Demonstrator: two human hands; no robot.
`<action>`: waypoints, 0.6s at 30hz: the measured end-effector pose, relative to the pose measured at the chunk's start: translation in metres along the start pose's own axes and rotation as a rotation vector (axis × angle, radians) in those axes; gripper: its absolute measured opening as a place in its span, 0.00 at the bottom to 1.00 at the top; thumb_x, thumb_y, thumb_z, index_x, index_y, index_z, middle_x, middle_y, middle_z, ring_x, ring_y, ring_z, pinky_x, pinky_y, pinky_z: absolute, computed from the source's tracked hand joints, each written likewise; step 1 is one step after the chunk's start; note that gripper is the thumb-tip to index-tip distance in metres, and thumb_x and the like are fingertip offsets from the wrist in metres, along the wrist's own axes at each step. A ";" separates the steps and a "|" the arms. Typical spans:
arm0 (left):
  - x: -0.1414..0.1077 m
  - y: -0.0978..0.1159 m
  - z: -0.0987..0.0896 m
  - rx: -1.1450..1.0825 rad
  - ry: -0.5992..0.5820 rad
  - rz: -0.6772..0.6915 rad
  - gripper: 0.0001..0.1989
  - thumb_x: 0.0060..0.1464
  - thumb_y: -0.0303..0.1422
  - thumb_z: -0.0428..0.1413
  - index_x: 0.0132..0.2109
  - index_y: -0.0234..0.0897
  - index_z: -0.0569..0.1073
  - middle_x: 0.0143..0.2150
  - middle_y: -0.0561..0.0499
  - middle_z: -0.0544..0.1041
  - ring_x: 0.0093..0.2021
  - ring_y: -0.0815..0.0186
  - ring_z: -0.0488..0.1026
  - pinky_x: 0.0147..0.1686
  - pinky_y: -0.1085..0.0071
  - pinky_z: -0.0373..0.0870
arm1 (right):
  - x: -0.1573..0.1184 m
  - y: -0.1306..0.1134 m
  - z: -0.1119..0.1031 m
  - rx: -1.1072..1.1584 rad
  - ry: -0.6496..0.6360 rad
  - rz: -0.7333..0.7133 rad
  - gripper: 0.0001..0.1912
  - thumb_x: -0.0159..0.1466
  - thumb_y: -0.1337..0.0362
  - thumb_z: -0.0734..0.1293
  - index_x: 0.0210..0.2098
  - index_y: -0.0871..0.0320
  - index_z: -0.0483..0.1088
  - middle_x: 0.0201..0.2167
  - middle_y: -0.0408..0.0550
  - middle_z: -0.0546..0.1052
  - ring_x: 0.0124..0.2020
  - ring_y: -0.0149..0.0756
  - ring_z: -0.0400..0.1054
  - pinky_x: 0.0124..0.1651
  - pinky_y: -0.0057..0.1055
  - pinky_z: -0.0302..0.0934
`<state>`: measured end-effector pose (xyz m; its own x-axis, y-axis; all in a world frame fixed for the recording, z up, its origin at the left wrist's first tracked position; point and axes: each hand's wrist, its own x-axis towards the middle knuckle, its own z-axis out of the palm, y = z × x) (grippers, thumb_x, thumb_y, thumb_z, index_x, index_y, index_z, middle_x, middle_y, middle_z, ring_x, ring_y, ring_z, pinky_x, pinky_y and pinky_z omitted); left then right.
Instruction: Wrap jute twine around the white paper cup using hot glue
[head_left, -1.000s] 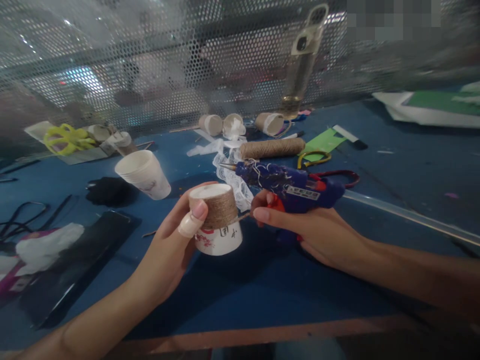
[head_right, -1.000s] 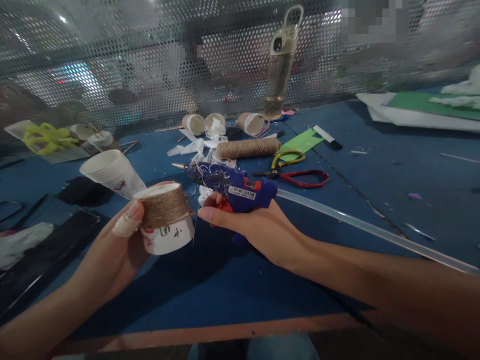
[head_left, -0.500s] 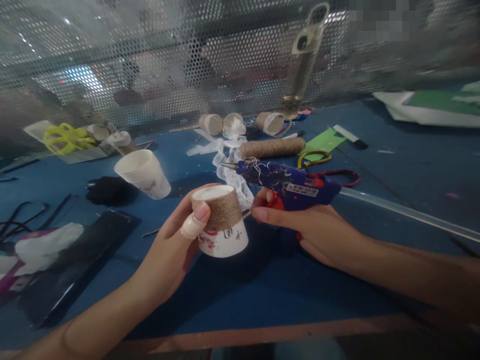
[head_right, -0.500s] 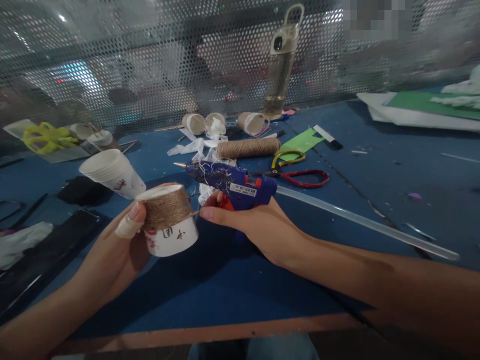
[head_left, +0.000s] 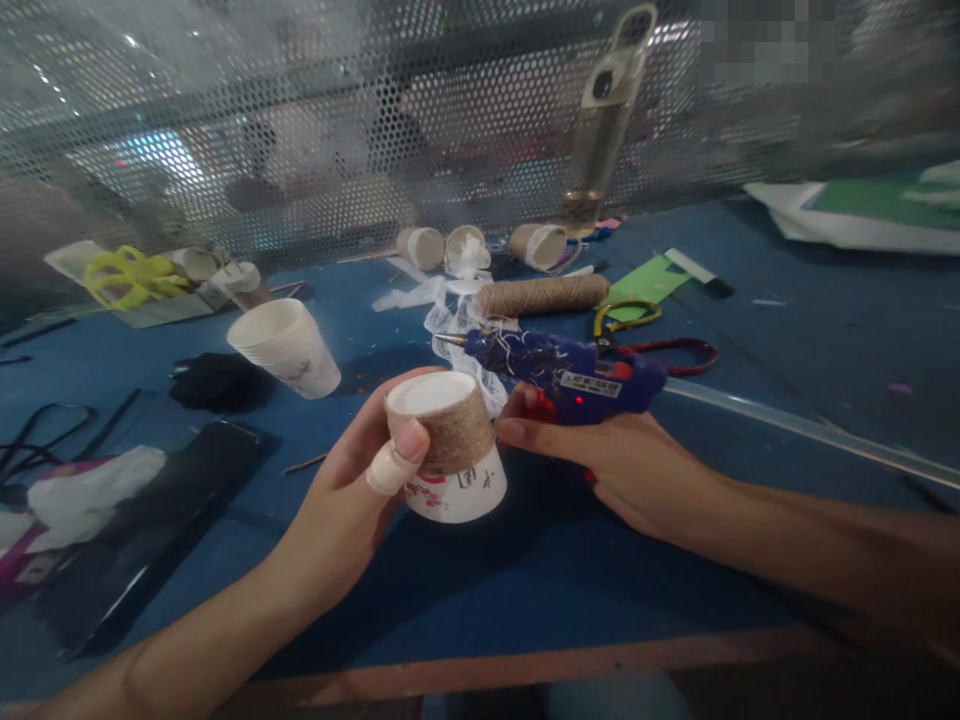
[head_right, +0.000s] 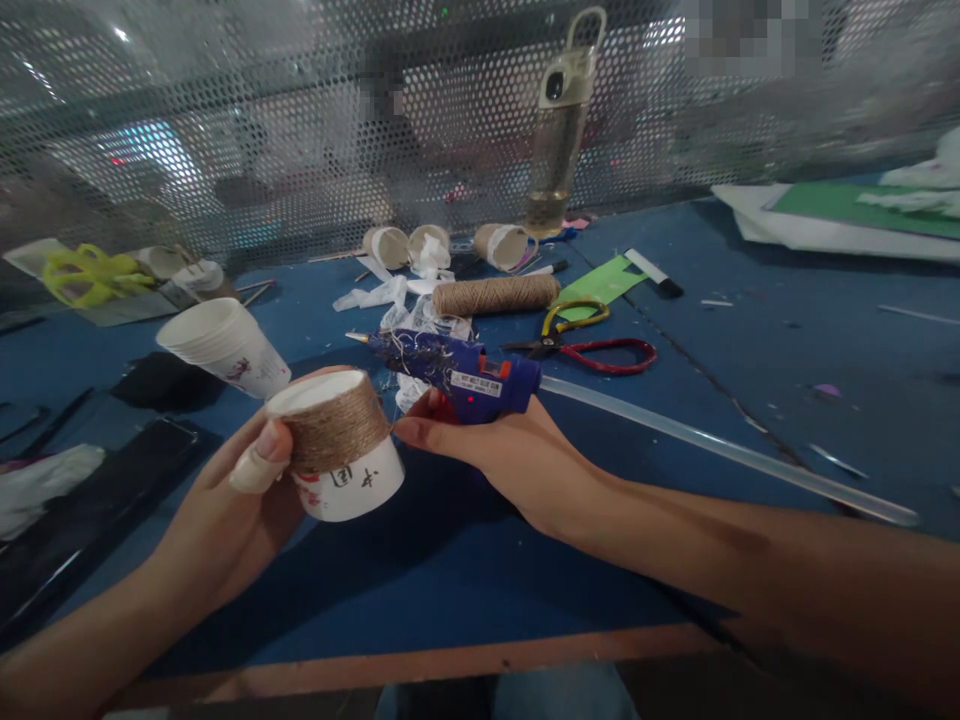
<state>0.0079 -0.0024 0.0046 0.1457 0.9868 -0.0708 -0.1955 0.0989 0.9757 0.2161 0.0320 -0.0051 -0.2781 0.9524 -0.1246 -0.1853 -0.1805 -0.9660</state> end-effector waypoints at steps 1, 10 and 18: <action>0.000 0.000 0.000 0.009 0.002 0.002 0.23 0.56 0.49 0.61 0.56 0.48 0.77 0.56 0.48 0.78 0.54 0.51 0.74 0.44 0.65 0.73 | 0.000 0.000 0.000 -0.004 -0.006 -0.006 0.08 0.51 0.65 0.80 0.28 0.47 0.79 0.32 0.37 0.80 0.41 0.38 0.76 0.51 0.35 0.70; 0.001 -0.006 -0.004 -0.060 -0.049 -0.085 0.24 0.61 0.49 0.56 0.61 0.48 0.73 0.59 0.46 0.77 0.58 0.50 0.73 0.48 0.61 0.73 | 0.000 0.006 -0.004 -0.087 -0.014 -0.049 0.07 0.54 0.65 0.78 0.30 0.48 0.79 0.35 0.37 0.82 0.44 0.39 0.76 0.55 0.38 0.68; 0.001 -0.002 -0.002 -0.053 -0.062 -0.094 0.27 0.56 0.48 0.62 0.61 0.48 0.72 0.55 0.46 0.79 0.56 0.51 0.74 0.50 0.63 0.71 | -0.003 0.001 -0.001 -0.163 0.024 -0.096 0.05 0.56 0.59 0.77 0.31 0.46 0.79 0.36 0.39 0.82 0.46 0.41 0.76 0.54 0.38 0.68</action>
<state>0.0068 -0.0015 0.0027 0.2248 0.9632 -0.1474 -0.2292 0.1993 0.9528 0.2179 0.0295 -0.0065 -0.2434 0.9693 -0.0335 -0.0541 -0.0481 -0.9974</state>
